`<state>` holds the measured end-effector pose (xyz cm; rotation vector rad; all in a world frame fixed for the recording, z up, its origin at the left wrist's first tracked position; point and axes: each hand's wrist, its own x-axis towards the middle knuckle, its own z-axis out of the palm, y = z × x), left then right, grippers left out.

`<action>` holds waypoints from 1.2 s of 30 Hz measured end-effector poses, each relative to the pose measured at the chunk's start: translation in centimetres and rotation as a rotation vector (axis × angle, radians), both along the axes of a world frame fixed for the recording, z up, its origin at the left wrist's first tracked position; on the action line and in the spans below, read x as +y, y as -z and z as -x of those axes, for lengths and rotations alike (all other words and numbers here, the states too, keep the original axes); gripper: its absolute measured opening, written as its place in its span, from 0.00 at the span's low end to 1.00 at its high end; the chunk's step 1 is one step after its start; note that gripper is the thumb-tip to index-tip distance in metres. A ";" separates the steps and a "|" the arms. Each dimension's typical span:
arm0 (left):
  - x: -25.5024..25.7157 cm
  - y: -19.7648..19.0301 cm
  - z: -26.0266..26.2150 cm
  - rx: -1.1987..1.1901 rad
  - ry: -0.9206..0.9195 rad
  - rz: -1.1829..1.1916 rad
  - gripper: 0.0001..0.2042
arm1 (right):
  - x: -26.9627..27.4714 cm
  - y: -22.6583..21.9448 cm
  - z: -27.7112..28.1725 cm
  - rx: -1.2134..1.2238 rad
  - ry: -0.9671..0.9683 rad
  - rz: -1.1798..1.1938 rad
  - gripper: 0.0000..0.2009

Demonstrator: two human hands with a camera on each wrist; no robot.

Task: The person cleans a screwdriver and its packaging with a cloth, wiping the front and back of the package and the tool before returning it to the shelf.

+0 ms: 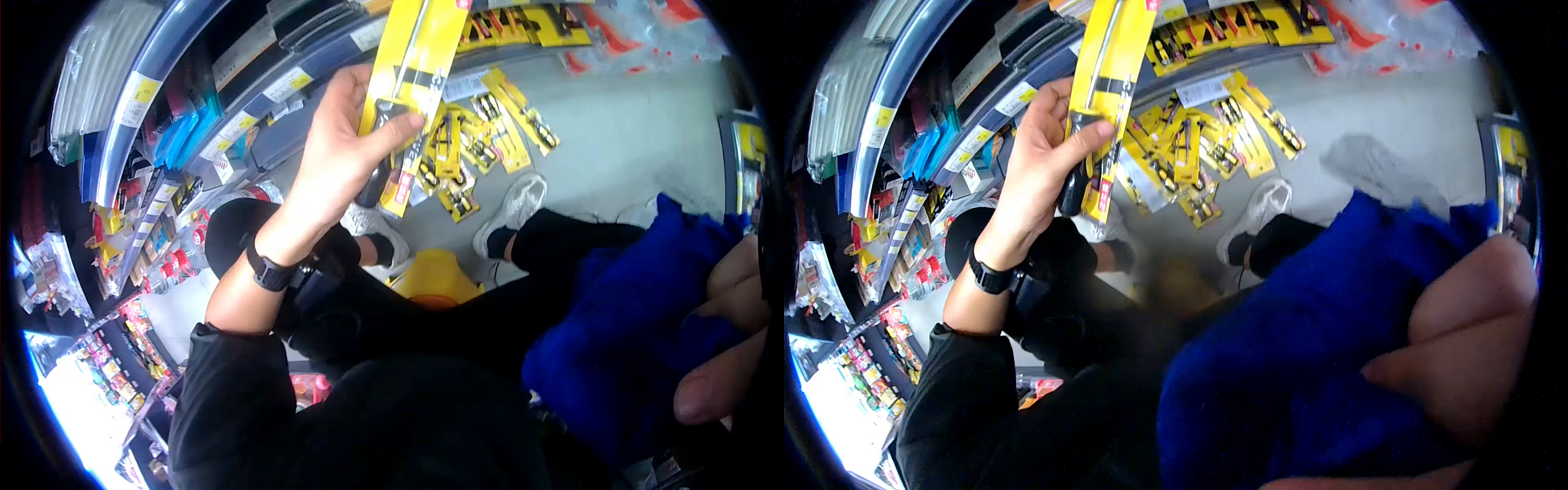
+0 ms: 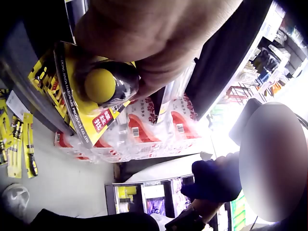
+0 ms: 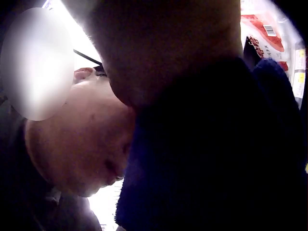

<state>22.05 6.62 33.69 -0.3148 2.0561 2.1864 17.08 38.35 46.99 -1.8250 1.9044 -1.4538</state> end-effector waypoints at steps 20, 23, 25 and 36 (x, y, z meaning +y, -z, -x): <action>1.4 2.0 -0.9 -0.018 -0.018 0.038 0.26 | 0.3 -1.3 -1.2 0.015 0.072 -0.029 0.16; 1.3 1.8 -0.8 -0.022 -0.003 0.028 0.29 | 0.5 -1.5 -1.2 -0.001 0.118 -0.050 0.17; 1.3 1.6 -1.0 -0.055 -0.022 -0.040 0.30 | 0.2 -1.6 -0.9 -0.041 0.198 -0.067 0.18; 2.2 1.5 -1.3 -0.076 0.057 -0.099 0.29 | -5.5 2.3 -0.8 -0.127 0.773 0.067 0.22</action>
